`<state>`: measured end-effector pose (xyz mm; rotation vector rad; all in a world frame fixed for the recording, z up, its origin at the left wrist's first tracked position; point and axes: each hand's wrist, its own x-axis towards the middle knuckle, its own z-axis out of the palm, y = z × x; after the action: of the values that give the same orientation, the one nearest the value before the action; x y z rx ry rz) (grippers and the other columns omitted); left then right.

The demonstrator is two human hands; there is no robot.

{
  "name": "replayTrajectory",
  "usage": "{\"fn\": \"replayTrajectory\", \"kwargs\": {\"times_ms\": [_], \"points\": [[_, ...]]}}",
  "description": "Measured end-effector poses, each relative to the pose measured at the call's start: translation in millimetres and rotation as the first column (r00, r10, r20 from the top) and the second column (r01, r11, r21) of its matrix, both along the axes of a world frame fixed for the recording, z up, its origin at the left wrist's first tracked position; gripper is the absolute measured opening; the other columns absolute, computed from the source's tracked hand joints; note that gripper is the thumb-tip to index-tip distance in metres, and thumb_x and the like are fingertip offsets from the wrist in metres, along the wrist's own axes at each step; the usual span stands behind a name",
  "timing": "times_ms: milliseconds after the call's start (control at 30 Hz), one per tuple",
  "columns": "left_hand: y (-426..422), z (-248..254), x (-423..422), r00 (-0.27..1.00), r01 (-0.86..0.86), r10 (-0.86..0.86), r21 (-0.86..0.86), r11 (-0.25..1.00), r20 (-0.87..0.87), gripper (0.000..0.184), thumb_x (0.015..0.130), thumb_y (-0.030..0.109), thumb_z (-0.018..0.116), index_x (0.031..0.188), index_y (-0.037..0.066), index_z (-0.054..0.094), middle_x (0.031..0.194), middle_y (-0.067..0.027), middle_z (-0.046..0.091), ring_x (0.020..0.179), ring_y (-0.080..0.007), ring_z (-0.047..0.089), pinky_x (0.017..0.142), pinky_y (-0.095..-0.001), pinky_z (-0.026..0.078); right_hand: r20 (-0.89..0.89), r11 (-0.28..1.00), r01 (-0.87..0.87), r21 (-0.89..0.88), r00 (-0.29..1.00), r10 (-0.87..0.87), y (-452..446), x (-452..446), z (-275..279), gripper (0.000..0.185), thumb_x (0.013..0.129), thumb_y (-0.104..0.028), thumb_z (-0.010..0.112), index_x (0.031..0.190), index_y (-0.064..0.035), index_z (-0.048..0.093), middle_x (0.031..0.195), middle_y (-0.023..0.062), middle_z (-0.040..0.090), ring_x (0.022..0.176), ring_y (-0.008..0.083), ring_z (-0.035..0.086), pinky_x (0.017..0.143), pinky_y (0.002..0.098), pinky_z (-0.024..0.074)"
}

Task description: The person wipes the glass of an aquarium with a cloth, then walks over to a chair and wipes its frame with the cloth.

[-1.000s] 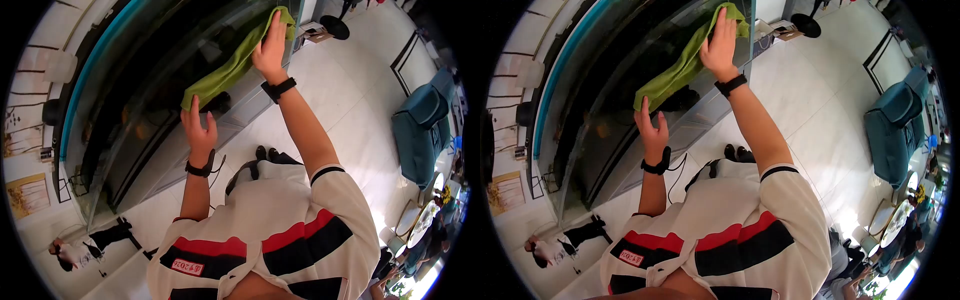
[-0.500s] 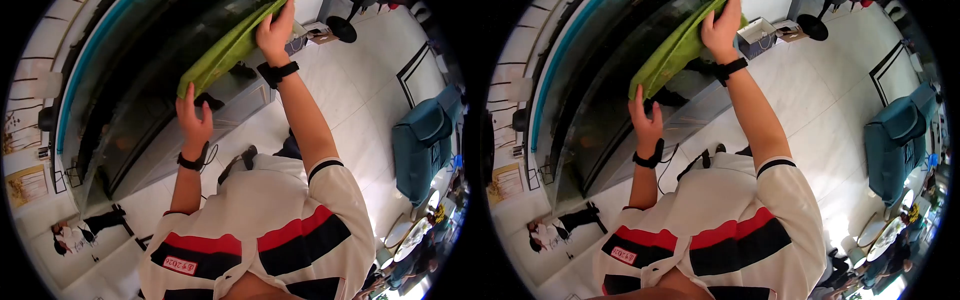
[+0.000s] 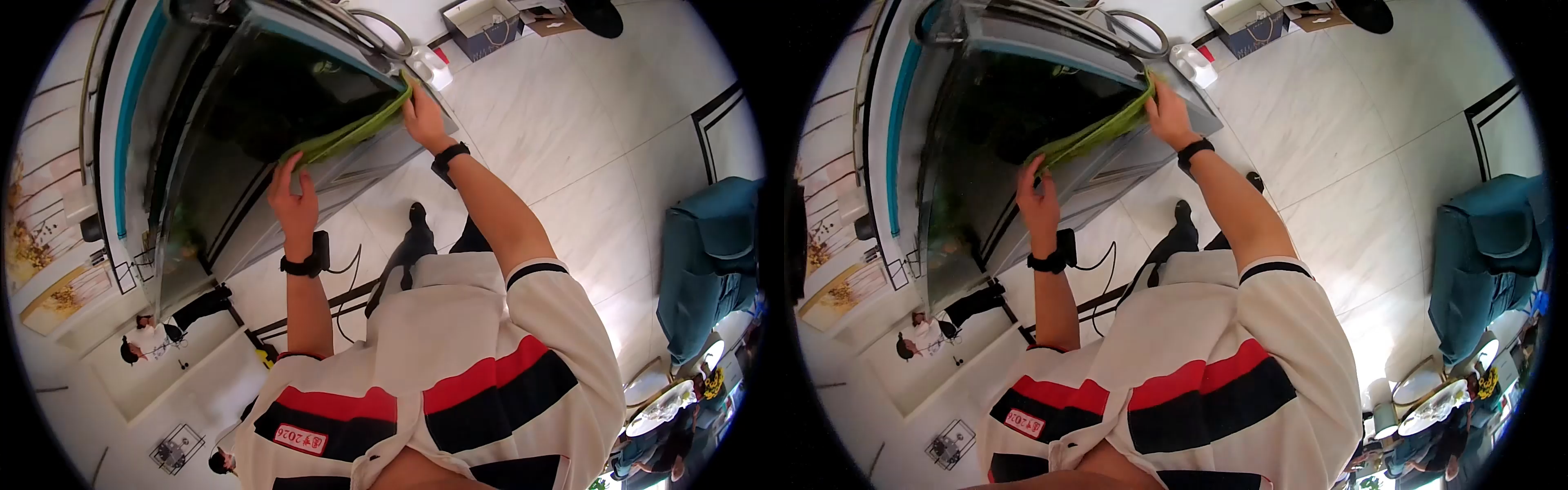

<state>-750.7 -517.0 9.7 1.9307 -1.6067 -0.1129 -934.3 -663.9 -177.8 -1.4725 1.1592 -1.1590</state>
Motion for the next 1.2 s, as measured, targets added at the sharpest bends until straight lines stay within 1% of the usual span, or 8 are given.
{"fn": "replayTrajectory", "kwargs": {"times_ms": [167,233,367,667,800,933,1033,1200], "points": [[-5,-9,-14,0.998,-0.059,0.058,0.081,0.995,0.018,0.035,0.087,0.002,0.058,0.121,0.006,0.063,0.110,-0.0192,0.063,0.098,-0.0346,0.062,0.087,-0.0370,0.048,0.046,0.982,-0.130,0.141,0.991,0.125,3,-14,-30,0.047,0.098,-0.029,0.050,0.139,-0.0057,0.046,0.127,0.0248,0.057,0.119,0.0426,0.052,0.100,0.0444,0.0418],[-5,-10,-14,0.997,-0.047,0.043,0.050,0.998,0.066,0.034,0.091,0.005,0.058,0.125,0.006,0.062,0.116,-0.0165,0.062,0.095,-0.0259,0.061,0.082,-0.0331,0.050,0.084,0.970,-0.156,0.187,0.986,0.142,-1,-15,-17,0.046,0.099,-0.031,0.049,0.138,-0.0056,0.048,0.130,0.0237,0.055,0.121,0.0421,0.051,0.101,0.0435,0.0413],[-6,8,-23,0.994,-0.100,0.097,-0.059,0.993,-0.055,0.038,0.087,-0.001,0.055,0.125,0.000,0.058,0.114,-0.0172,0.061,0.107,-0.0282,0.058,0.095,-0.0345,0.044,0.260,0.991,-0.113,-0.070,0.957,0.127,-6,-1,36,0.043,0.100,-0.027,0.048,0.137,-0.0053,0.050,0.132,0.0216,0.055,0.122,0.0395,0.051,0.102,0.0411,0.0403],[-15,44,-25,0.965,-0.083,-0.013,-0.352,0.932,-0.264,0.041,0.090,-0.006,0.052,0.131,-0.002,0.054,0.125,-0.0173,0.053,0.111,-0.0243,0.056,0.094,-0.0324,0.045,0.354,0.843,-0.129,-0.522,0.867,0.351,-34,1,188,0.046,0.102,-0.020,0.040,0.144,-0.0030,0.042,0.139,0.0177,0.053,0.125,0.0309,0.052,0.106,0.0337,0.0363],[-15,50,-17,0.982,0.000,-0.071,-0.378,0.926,-0.173,0.040,0.097,-0.001,0.050,0.136,-0.001,0.048,0.128,-0.0139,0.055,0.107,-0.0189,0.058,0.090,-0.0286,0.047,0.527,0.887,-0.127,-0.443,0.764,0.372,-38,4,227,0.042,0.101,-0.009,0.038,0.143,-0.0039,0.043,0.135,0.0078,0.054,0.117,0.0166,0.050,0.103,0.0279,0.0376],[-13,50,-9,0.990,0.039,-0.087,-0.369,0.929,-0.115,0.038,0.096,-0.001,0.050,0.135,-0.001,0.050,0.124,-0.0132,0.056,0.103,-0.0178,0.058,0.086,-0.0280,0.048,0.710,0.872,-0.356,-0.337,0.511,0.484,-53,16,211,0.043,0.102,-0.009,0.036,0.145,-0.0052,0.041,0.142,0.0102,0.049,0.124,0.0180,0.048,0.106,0.0272,0.0341],[-16,50,-13,0.987,0.010,-0.072,-0.393,0.920,-0.144,0.039,0.089,-0.004,0.053,0.128,-0.002,0.055,0.118,-0.0166,0.059,0.103,-0.0257,0.059,0.089,-0.0322,0.047,0.482,0.887,-0.305,-0.347,0.753,0.448,-57,15,189,0.043,0.104,-0.014,0.035,0.145,-0.0042,0.041,0.143,0.0120,0.048,0.129,0.0196,0.046,0.109,0.0282,0.0307],[-22,40,-21,0.994,-0.007,-0.034,-0.373,0.928,-0.104,0.035,0.088,-0.004,0.054,0.122,-0.001,0.060,0.109,-0.0149,0.062,0.096,-0.0249,0.060,0.084,-0.0317,0.047,0.445,0.908,-0.351,-0.230,0.791,0.419,-52,16,136,0.051,0.107,-0.033,0.025,0.148,-0.0037,0.037,0.151,0.0145,0.040,0.139,0.0239,0.036,0.114,0.0314,0.0245]]}}
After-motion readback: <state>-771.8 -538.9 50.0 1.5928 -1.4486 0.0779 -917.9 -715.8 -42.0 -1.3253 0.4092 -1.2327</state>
